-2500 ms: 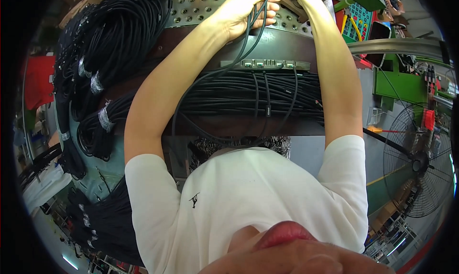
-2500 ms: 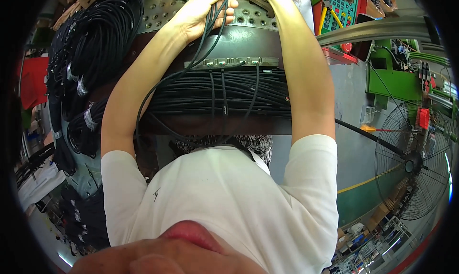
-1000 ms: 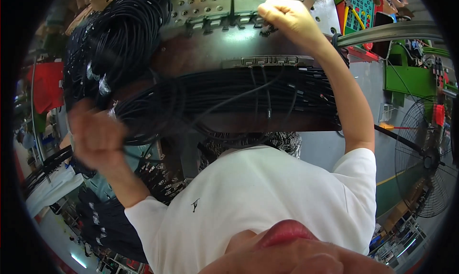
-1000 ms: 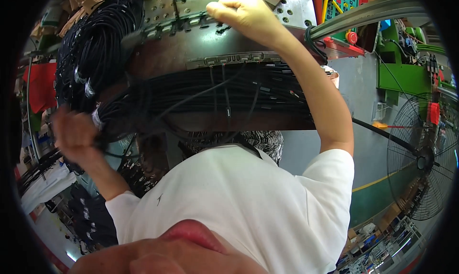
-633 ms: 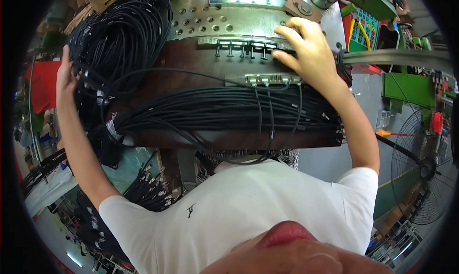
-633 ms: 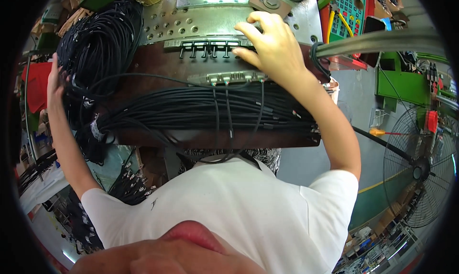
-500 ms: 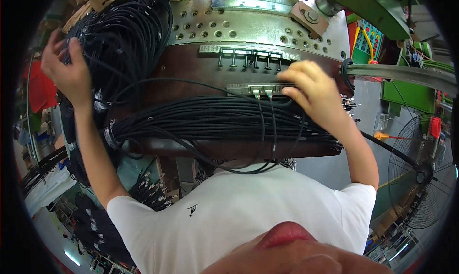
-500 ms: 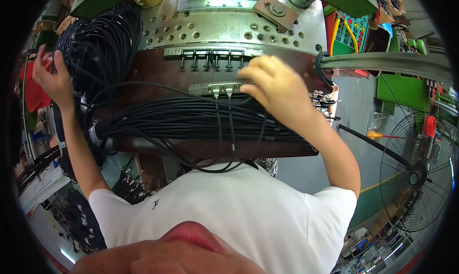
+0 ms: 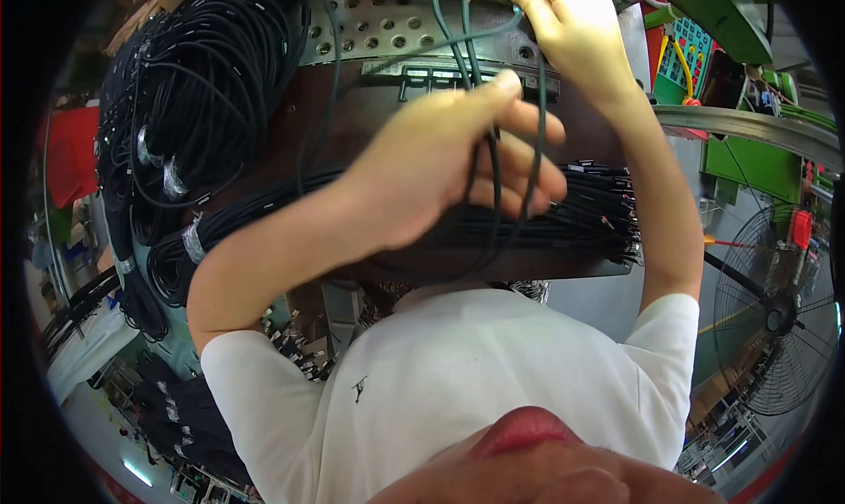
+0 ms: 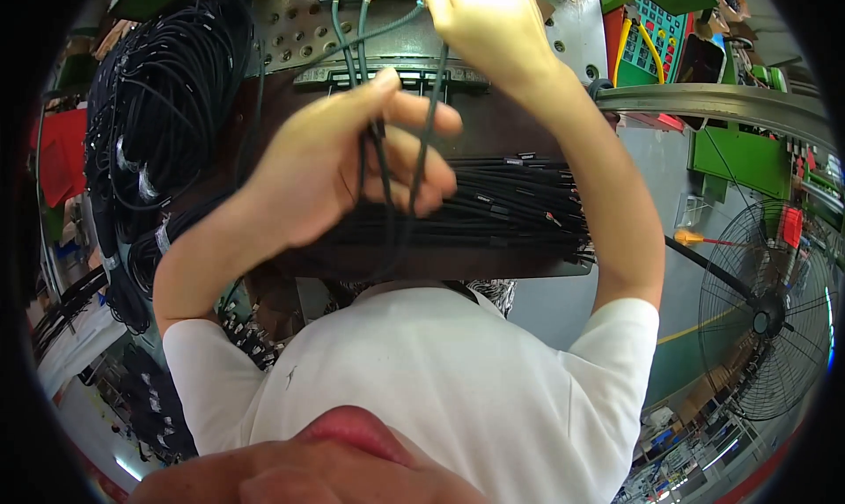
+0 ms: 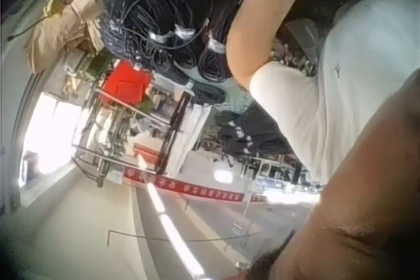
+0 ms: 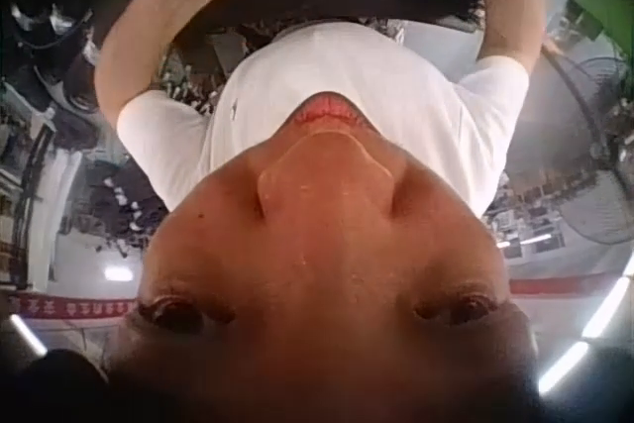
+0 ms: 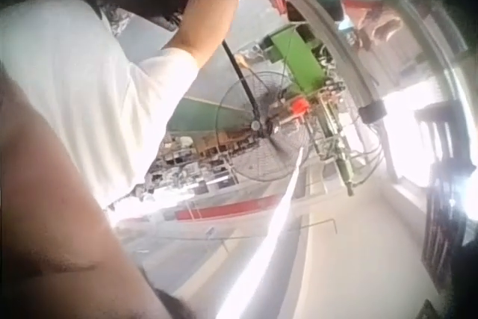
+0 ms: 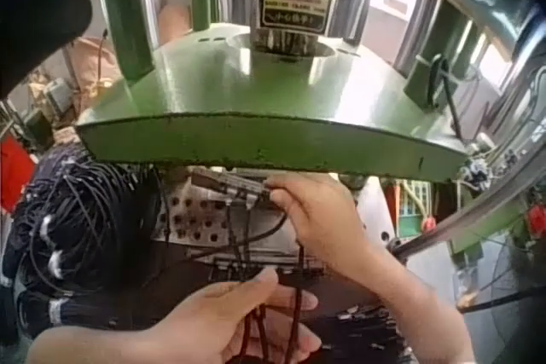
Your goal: Plugging USB cables into a testing hub to verify connectivity and sorting them into bundles.
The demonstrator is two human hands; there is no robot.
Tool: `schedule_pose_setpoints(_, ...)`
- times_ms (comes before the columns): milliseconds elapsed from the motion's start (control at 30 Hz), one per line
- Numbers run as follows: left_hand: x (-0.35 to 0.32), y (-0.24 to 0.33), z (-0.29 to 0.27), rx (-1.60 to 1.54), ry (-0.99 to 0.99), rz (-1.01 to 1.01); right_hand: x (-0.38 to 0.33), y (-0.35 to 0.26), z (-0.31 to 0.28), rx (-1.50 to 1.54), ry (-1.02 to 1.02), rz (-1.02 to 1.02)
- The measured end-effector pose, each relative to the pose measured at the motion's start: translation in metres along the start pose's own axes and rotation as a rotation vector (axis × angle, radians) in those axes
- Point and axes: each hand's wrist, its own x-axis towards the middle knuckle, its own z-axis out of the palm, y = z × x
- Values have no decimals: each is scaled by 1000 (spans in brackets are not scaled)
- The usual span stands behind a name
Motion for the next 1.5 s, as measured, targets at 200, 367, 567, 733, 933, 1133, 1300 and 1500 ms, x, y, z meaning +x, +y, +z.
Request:
schedule_pose_setpoints(200, -55, 27, 5, 1216, 351, 363, -8, -15, -14, 163, 9, -42)
schedule_pose_setpoints(367, -32, 31, -39, 1255, 609, 534, -29, -43, -20, 370, -32, 190)
schedule_pose_setpoints(567, 12, 7, -8, 148, 27, 40, 15, -13, 1, 891, 110, -223)
schedule_pose_setpoints(733, 47, 67, -8, -58, 517, 135, 33, 17, 36, 69, 113, 299)
schedule_pose_setpoints(933, 93, 73, -78, -77, 197, 138, 60, 7, 7, 20, -29, 537)
schedule_pose_setpoints(1133, 99, 74, -49, 287, 334, 70, 46, 20, -24, -67, -161, 768)
schedule_pose_setpoints(1300, 61, 77, -108, 1667, 524, 1488, 20, 29, 18, -493, 40, -214)
schedule_pose_setpoints(1500, 87, 88, -119, 1733, 243, 1463, 13, 26, 15, -328, -8, -3)
